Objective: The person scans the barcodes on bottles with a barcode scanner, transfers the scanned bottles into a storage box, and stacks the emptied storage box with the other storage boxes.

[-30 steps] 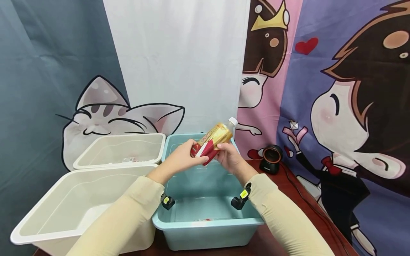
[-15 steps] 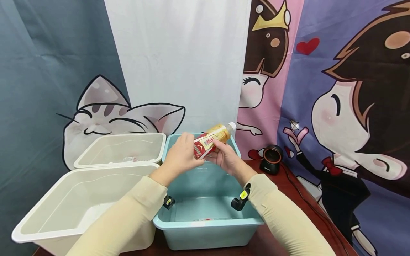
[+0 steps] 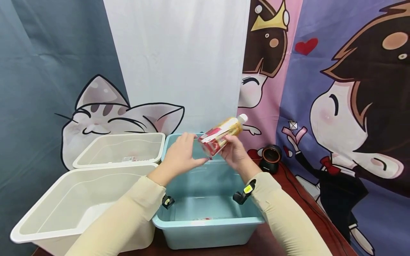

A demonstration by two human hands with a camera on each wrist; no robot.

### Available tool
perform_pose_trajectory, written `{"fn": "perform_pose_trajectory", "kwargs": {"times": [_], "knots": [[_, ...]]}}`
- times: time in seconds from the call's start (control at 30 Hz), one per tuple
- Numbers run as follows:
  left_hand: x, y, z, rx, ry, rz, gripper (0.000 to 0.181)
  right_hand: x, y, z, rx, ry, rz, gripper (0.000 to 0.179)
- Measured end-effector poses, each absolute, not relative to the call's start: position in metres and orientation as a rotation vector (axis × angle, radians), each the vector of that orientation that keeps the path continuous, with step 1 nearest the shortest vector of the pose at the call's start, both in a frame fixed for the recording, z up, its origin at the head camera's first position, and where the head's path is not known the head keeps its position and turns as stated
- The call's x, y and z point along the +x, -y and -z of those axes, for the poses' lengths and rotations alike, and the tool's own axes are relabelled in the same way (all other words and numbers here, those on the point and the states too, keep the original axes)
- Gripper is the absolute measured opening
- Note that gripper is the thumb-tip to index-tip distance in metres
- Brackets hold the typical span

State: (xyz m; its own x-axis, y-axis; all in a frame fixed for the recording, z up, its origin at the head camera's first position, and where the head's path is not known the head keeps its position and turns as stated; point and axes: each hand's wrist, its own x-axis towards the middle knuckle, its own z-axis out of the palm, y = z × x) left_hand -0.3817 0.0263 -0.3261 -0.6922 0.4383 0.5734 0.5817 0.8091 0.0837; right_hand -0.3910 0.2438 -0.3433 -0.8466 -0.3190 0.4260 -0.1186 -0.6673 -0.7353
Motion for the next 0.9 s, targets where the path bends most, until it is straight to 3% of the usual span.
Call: {"fn": "perform_pose_trajectory", "kwargs": {"times": [0.23, 0.63, 0.9], "knots": [[-0.38, 0.001, 0.319, -0.584, 2.879, 0.191, 0.061, -0.38, -0.263, 0.33, -1.041, -0.803, 2.697, 0.058], [-0.37, 0.029, 0.318, -0.745, 3.001, 0.11, 0.035, -0.354, -0.253, 0.31, -1.176, -0.534, 2.236, 0.067], [-0.375, 0.036, 0.322, -0.769, 3.095, 0.215, 0.037, -0.346, -0.241, 0.306, -1.196, -0.625, 2.104, 0.068]]}}
